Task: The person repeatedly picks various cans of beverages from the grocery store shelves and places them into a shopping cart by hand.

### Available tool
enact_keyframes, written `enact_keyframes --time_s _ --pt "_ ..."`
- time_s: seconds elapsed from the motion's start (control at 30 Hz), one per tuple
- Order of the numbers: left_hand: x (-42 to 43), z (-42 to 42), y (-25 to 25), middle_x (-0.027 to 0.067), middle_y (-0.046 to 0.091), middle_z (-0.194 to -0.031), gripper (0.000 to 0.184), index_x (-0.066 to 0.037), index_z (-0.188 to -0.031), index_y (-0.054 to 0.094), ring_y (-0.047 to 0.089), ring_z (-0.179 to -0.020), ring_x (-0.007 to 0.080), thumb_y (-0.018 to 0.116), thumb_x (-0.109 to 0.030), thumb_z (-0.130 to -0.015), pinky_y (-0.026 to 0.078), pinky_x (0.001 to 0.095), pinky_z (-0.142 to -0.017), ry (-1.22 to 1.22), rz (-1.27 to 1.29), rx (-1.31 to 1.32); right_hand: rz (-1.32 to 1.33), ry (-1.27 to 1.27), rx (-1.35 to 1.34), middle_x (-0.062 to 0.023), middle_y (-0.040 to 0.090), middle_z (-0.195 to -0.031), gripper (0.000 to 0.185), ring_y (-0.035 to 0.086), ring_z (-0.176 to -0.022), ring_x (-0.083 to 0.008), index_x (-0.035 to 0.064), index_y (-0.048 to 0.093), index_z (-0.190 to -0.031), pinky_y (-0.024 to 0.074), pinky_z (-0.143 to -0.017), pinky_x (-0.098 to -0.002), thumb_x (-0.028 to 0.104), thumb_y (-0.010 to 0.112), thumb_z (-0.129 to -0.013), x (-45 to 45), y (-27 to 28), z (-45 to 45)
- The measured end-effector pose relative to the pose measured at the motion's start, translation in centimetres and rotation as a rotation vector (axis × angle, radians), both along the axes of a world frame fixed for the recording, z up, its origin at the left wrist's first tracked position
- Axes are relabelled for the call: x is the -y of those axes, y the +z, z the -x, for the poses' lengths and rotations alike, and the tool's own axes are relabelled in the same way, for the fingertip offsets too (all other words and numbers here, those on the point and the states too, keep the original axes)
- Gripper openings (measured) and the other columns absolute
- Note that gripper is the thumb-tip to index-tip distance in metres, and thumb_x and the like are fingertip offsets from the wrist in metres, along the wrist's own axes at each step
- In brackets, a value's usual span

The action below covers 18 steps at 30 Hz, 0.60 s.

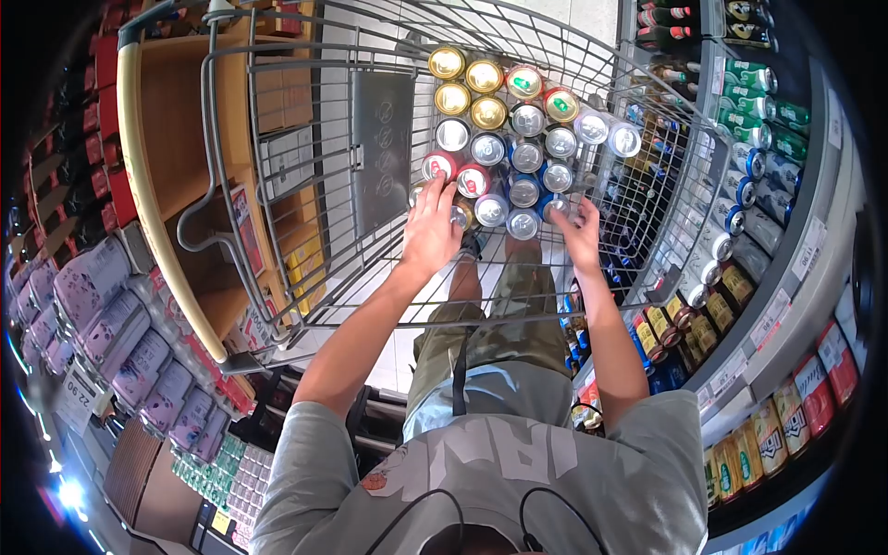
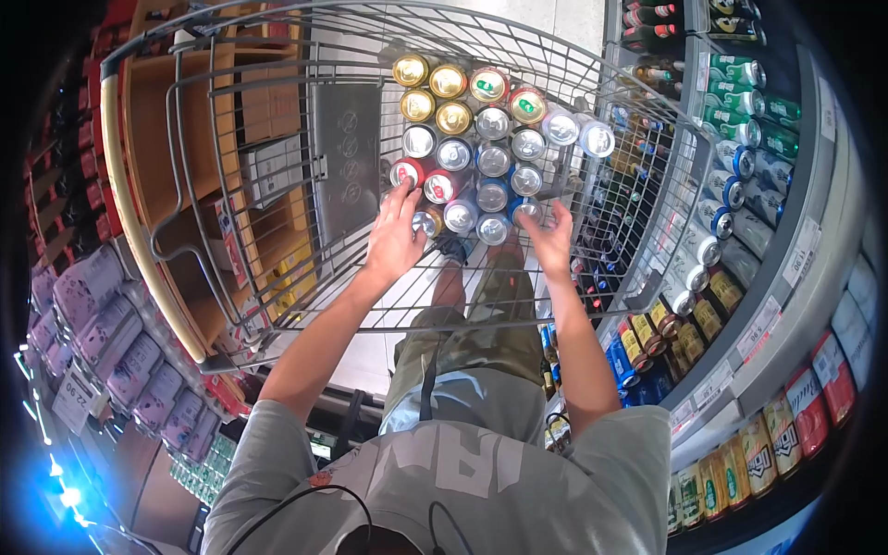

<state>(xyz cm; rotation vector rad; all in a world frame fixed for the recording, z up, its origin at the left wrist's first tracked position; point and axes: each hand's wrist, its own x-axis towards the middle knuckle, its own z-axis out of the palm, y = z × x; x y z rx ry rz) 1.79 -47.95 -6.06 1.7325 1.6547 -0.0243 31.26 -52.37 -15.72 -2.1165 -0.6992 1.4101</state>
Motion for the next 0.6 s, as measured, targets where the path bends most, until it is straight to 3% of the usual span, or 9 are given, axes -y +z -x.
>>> enact_keyframes --time_s 0.1,0.23,0.33,0.47,0.6 --pt "-0.3 -0.3 0.3 0.0205 0.036 -0.153 0.067 -0.001 -0.141 0.044 0.035 -0.142 0.0409 0.069 -0.005 -0.079 0.033 0.0486 -0.118 -0.001 -0.023 0.032 0.074 -0.042 0.009 -0.0136 0.045 -0.138 0.079 0.047 -0.122 -0.0254 0.0060 0.042 -0.144 0.0403 -0.103 -0.0373 0.032 0.083 -0.081 -0.2 1.1 -1.8" --pt "-1.1 -1.3 0.7 0.0210 0.041 -0.149 0.060 -0.001 -0.135 0.048 0.040 -0.138 0.0423 0.068 -0.002 -0.078 0.036 0.0485 -0.115 -0.004 -0.098 0.107 0.111 -0.144 -0.082 -0.0127 0.047 -0.137 0.067 0.052 -0.116 -0.0238 0.0065 0.043 -0.143 0.0456 -0.095 -0.0370 0.027 0.076 -0.088 -2.1 3.6 -3.3" --pt "-1.9 -2.6 0.8 0.0201 0.044 -0.147 0.057 -0.001 -0.132 0.051 0.042 -0.137 0.0404 0.066 -0.002 -0.077 0.039 0.0485 -0.112 -0.026 -0.127 0.157 0.134 -0.090 -0.265 -0.0124 0.050 -0.135 0.065 0.053 -0.114 -0.0219 0.0080 0.044 -0.143 0.0474 -0.091 -0.0349 0.026 0.075 -0.089 -2.6 3.2 -4.3" --pt "-3.2 -4.2 1.4 0.0184 0.047 -0.144 0.055 -0.002 -0.129 0.053 0.045 -0.135 0.0385 0.066 -0.002 -0.075 0.040 0.0485 -0.111 -0.040 -0.174 0.203 0.158 0.038 -0.266 -0.0139 0.058 -0.133 0.056 0.056 -0.118 -0.0237 0.0066 0.051 -0.138 0.0477 -0.094 -0.0338 0.025 0.074 -0.090 -2.3 1.9 -3.0" --pt "-4.7 -6.0 2.6 0.0171 0.050 -0.140 0.055 -0.003 -0.126 0.054 0.047 -0.133 0.0368 0.066 0.000 -0.072 0.041 0.0472 -0.109 -0.105 -0.262 0.213 -0.245 -0.006 0.013 -0.0115 0.060 -0.130 0.047 0.058 -0.115 -0.0246 0.0056 0.056 -0.131 0.0498 -0.092 -0.0353 0.021 0.074 -0.090 0.6 -3.1 -4.8"
